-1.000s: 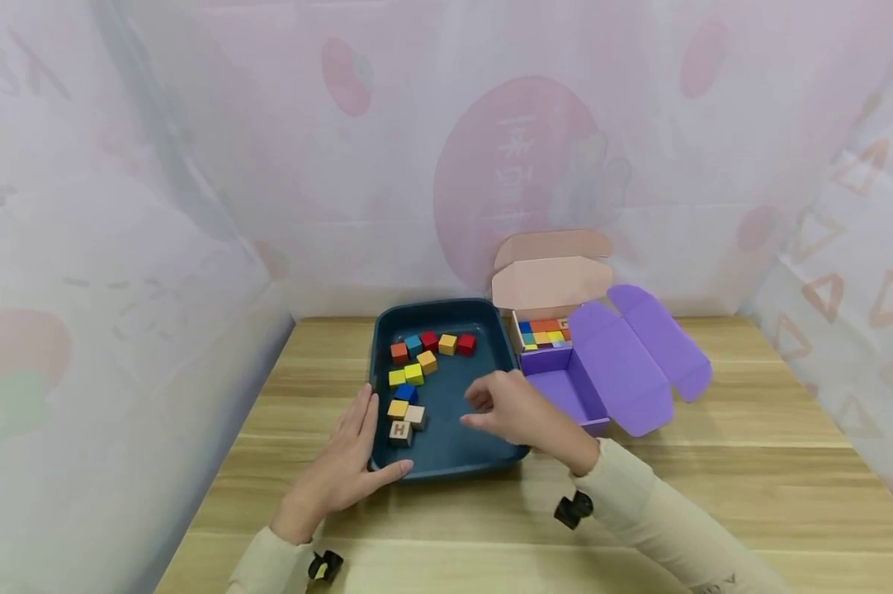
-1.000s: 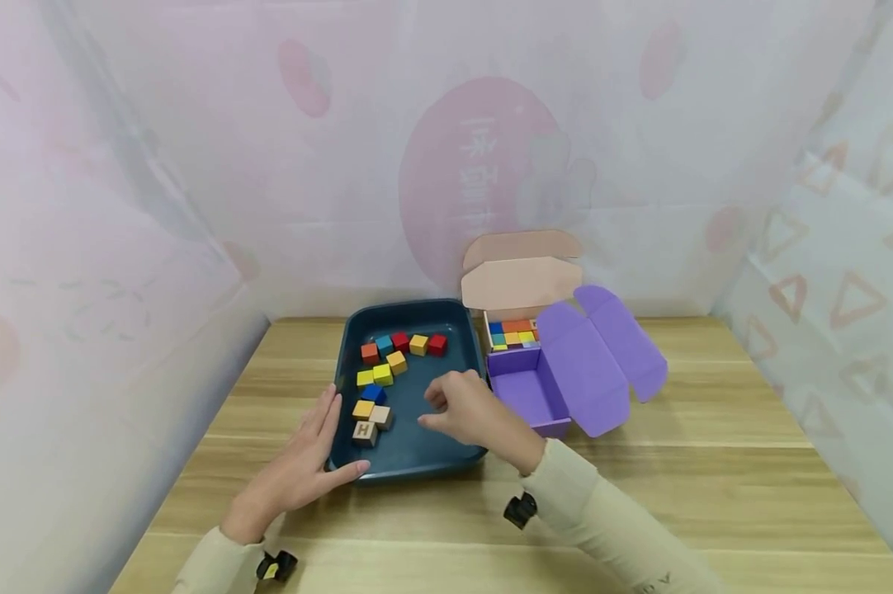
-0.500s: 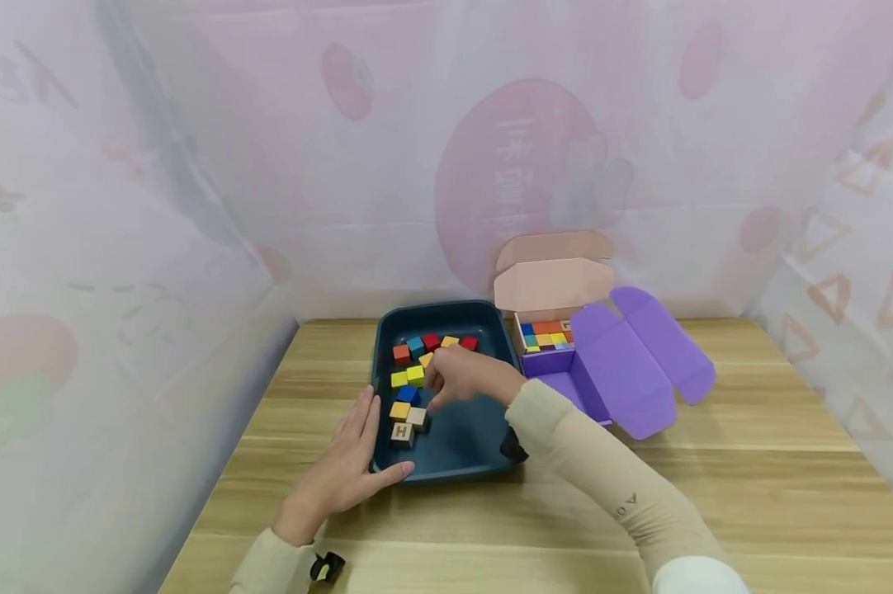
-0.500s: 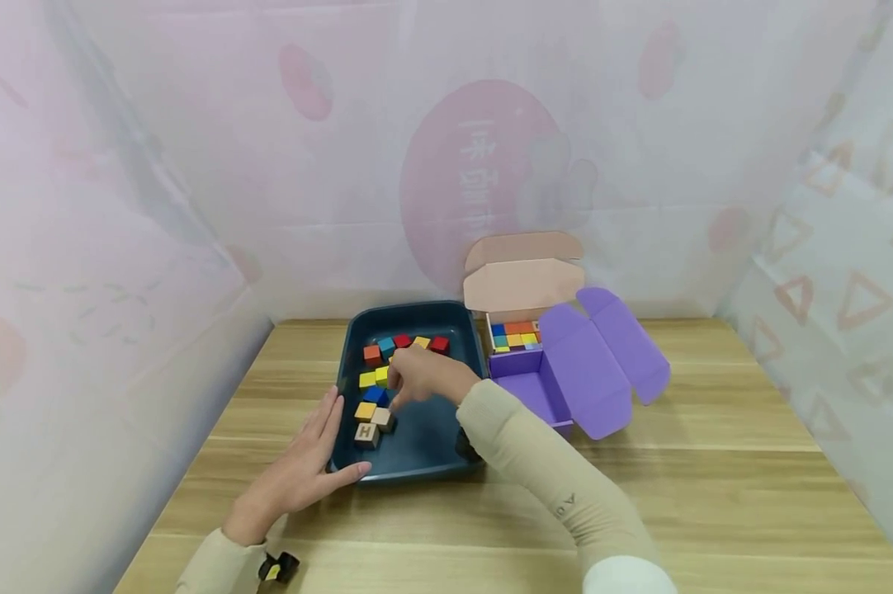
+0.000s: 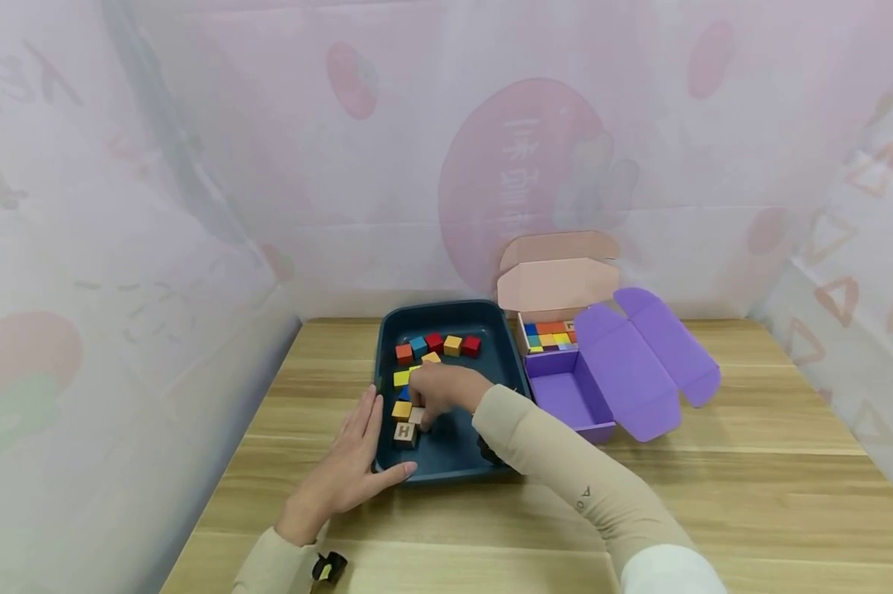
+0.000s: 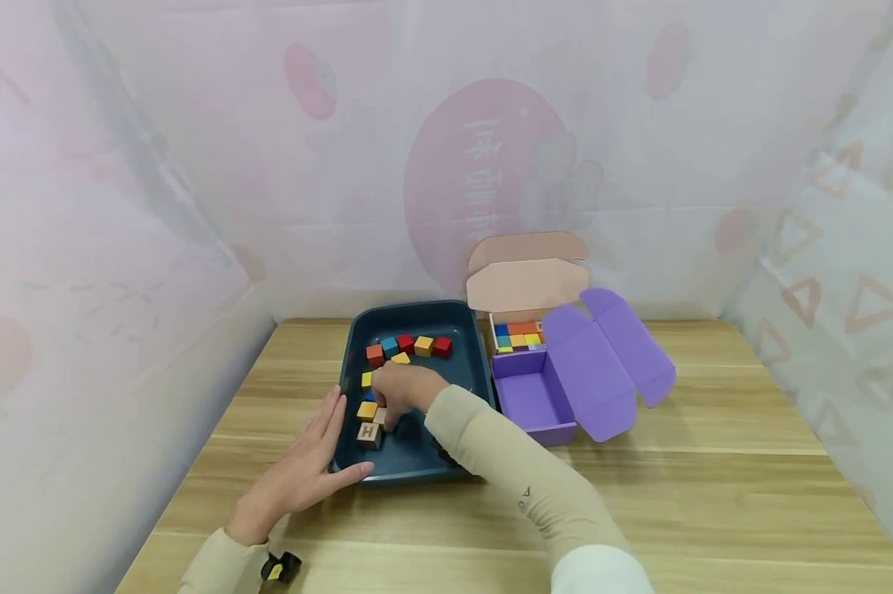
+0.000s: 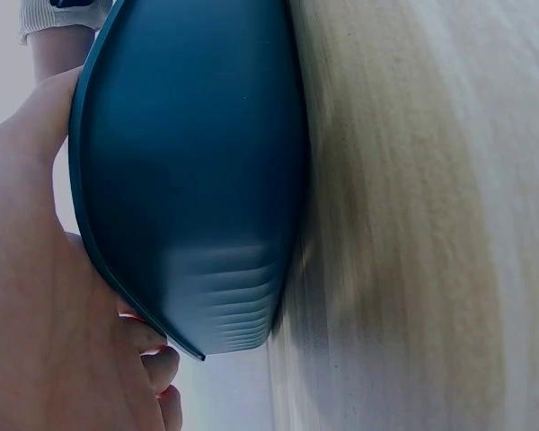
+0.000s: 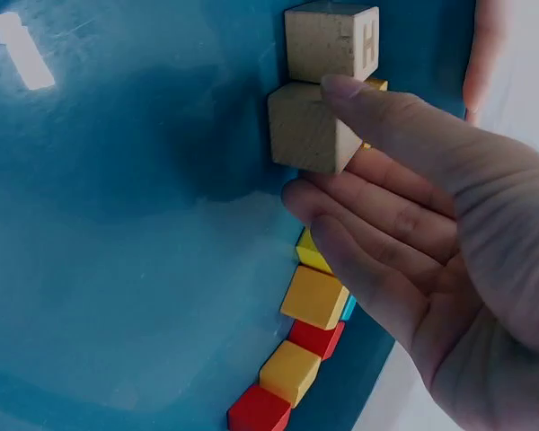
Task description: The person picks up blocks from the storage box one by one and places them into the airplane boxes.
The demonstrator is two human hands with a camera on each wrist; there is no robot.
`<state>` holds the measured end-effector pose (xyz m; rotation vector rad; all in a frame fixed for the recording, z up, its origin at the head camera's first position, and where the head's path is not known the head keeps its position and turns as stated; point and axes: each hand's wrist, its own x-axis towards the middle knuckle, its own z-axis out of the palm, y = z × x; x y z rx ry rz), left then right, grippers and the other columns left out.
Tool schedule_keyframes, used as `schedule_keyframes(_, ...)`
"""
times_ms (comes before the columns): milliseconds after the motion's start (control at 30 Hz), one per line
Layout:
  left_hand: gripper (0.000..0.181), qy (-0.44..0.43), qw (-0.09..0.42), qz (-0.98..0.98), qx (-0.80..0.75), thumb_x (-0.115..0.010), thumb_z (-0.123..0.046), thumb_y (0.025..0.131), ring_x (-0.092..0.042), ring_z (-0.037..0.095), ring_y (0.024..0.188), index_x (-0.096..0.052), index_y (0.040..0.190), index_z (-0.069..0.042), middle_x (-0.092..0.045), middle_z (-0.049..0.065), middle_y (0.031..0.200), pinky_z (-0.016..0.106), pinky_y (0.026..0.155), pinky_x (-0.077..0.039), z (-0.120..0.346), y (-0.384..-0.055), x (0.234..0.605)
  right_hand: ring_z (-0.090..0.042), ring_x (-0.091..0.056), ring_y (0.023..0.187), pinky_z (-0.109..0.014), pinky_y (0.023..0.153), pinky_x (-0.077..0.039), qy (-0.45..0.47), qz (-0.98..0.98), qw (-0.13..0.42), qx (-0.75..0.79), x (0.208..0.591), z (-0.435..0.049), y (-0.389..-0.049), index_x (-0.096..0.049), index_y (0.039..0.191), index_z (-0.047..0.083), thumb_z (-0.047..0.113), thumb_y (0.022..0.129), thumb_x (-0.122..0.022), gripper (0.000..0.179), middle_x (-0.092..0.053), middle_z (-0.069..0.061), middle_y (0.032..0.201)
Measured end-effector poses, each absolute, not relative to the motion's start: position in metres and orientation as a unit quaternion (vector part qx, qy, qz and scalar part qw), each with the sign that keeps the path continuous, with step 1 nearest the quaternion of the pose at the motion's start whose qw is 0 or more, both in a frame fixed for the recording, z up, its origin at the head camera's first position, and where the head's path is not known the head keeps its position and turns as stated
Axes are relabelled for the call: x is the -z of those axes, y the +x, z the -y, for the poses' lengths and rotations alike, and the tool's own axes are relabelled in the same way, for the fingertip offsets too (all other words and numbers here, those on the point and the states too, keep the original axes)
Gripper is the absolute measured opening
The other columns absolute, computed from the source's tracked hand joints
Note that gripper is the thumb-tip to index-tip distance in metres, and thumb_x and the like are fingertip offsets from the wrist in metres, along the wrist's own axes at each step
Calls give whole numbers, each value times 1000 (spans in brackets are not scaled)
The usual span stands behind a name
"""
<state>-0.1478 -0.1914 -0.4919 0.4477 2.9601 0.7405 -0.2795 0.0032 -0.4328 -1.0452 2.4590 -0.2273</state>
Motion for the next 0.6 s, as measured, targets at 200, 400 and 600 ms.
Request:
schedule_keyframes(200,117,143,32,-960,-238,-64,-69,94,-8,40,166,-4,170,-4,3,14,180,66,131,-16,191,-147,491,-13,-64,78,-24,75,-60,-380,-894,226,78,433,1,-279,-83,96,19,26,87,-89,13,-73,7,87)
schedule_keyframes(400,117,143,33,-960,-237,-64,-70,93,-9,40,166,-4,170,-5,3,13,180,66,131,-15,191,-148,492,-13,-64,82,-24,75,-61,-376,-895,228,74,430,-2,-281,-82,96,19,28,88,-89,14,-73,6,91)
schedule_keyframes(600,118,140,31,-959,-243,-64,-70,93,-9,40,166,-4,170,-5,3,13,180,67,131,-15,190,-148,492,-13,-63,81,-23,72,-60,-376,-897,214,92,419,-15,-285,-82,92,19,31,87,-90,15,-72,7,87)
